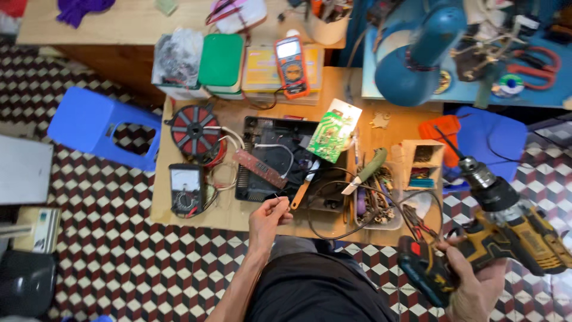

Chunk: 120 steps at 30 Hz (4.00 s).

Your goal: The person uses pliers to strip and twist wires, then uses a cordless drill to remove screws from a green circuit board and a metal heatsink. The person handles the components and tools throughout the clip.

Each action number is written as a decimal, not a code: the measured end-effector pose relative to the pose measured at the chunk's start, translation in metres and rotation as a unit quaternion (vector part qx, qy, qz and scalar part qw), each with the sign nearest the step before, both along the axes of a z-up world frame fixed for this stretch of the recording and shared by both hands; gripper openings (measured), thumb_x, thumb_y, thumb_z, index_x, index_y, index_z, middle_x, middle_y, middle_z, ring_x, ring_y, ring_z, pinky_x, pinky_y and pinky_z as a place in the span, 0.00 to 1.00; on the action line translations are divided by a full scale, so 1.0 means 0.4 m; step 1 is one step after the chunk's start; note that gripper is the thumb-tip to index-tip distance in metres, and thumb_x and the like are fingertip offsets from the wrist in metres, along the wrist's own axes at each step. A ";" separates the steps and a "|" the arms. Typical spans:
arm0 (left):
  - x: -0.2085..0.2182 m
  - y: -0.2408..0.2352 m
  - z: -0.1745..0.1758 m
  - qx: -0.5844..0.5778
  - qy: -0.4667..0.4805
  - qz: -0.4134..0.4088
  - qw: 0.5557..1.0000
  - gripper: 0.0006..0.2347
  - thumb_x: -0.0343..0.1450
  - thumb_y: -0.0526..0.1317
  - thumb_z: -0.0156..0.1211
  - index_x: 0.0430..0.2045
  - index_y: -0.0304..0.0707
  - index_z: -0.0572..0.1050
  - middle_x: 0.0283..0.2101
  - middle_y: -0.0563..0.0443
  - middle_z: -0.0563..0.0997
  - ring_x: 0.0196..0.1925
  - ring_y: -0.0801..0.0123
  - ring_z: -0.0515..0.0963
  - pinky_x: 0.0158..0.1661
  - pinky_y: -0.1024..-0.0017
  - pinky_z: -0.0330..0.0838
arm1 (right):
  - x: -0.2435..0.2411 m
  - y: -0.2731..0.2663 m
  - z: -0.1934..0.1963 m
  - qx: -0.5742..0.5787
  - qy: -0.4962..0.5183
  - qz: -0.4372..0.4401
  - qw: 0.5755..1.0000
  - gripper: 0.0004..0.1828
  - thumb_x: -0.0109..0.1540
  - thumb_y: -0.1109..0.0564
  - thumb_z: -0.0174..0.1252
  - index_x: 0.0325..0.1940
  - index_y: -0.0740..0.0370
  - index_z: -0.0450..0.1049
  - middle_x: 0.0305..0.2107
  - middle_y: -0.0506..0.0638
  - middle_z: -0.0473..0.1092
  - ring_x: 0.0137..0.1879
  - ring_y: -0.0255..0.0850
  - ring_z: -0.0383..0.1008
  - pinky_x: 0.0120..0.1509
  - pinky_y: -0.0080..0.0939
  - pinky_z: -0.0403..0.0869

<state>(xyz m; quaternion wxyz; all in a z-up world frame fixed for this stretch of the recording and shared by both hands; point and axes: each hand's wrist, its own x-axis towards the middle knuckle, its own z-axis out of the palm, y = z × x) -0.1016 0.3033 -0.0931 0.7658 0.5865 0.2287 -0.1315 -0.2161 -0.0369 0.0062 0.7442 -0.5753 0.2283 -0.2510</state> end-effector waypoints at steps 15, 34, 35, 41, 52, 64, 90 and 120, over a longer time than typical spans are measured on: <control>0.210 -0.390 0.336 -0.516 0.079 -0.111 0.846 0.08 0.80 0.43 0.48 0.42 0.38 0.71 0.31 0.48 0.81 0.34 0.64 0.80 0.39 0.69 0.75 | 0.027 0.276 0.070 0.112 -0.010 -0.058 0.992 0.17 0.59 0.63 0.65 0.50 0.70 0.72 0.38 0.57 0.74 0.32 0.43 0.75 0.34 0.44 0.78; 0.238 -0.557 0.430 -0.487 0.017 -0.288 0.825 0.11 0.77 0.46 0.43 0.29 0.42 0.69 0.11 0.56 0.59 0.12 0.71 0.58 0.19 0.71 0.55 | 0.063 0.335 0.010 0.393 -0.158 -0.001 0.906 0.18 0.61 0.56 0.60 0.49 0.73 0.71 0.29 0.51 0.72 0.28 0.37 0.66 0.35 0.37 0.67; 0.237 -0.561 0.421 -0.433 0.052 -0.264 0.861 0.11 0.77 0.45 0.43 0.29 0.41 0.68 0.12 0.53 0.62 0.14 0.69 0.60 0.22 0.69 0.57 | 0.061 0.334 0.010 0.403 -0.157 0.002 0.902 0.18 0.61 0.56 0.60 0.48 0.74 0.72 0.27 0.51 0.71 0.29 0.36 0.66 0.36 0.36 0.67; 0.234 -0.564 0.400 -0.400 0.112 -0.215 0.884 0.10 0.77 0.43 0.41 0.29 0.41 0.67 0.14 0.52 0.65 0.16 0.67 0.63 0.25 0.67 0.61 | 0.069 0.351 0.015 0.310 -0.110 -0.071 0.942 0.15 0.62 0.61 0.60 0.50 0.74 0.71 0.26 0.51 0.70 0.30 0.38 0.68 0.36 0.38 0.69; 0.218 -0.575 0.377 -0.410 0.121 -0.218 0.877 0.11 0.77 0.43 0.41 0.28 0.40 0.67 0.13 0.54 0.62 0.15 0.69 0.61 0.22 0.69 0.61 | 0.072 0.366 0.046 0.350 -0.096 -0.104 0.926 0.10 0.61 0.62 0.59 0.45 0.71 0.73 0.23 0.50 0.70 0.28 0.36 0.67 0.34 0.36 0.68; 0.194 -0.565 0.362 -0.379 0.093 -0.193 0.900 0.11 0.78 0.43 0.37 0.28 0.41 0.66 0.12 0.58 0.56 0.13 0.72 0.58 0.20 0.70 0.59 | 0.050 0.375 0.018 0.366 -0.050 -0.109 0.923 0.14 0.59 0.60 0.60 0.47 0.71 0.74 0.19 0.50 0.68 0.27 0.36 0.67 0.32 0.34 0.69; 0.627 -0.144 0.197 -0.226 -0.057 0.024 0.972 0.12 0.79 0.46 0.46 0.35 0.40 0.74 0.17 0.63 0.61 0.14 0.81 0.53 0.14 0.78 0.44 | 0.047 0.336 -0.065 0.317 0.076 0.012 0.945 0.22 0.66 0.58 0.51 0.61 0.74 0.67 0.23 0.53 0.64 0.31 0.39 0.68 0.38 0.37 0.71; 0.599 -0.142 0.294 -0.162 -0.169 -0.198 0.952 0.16 0.81 0.46 0.44 0.31 0.35 0.73 0.14 0.61 0.57 0.17 0.78 0.54 0.20 0.72 0.47 | 0.007 0.328 -0.055 -0.242 0.097 0.048 0.964 0.20 0.66 0.50 0.56 0.55 0.66 0.73 0.53 0.68 0.74 0.34 0.37 0.80 0.40 0.40 0.82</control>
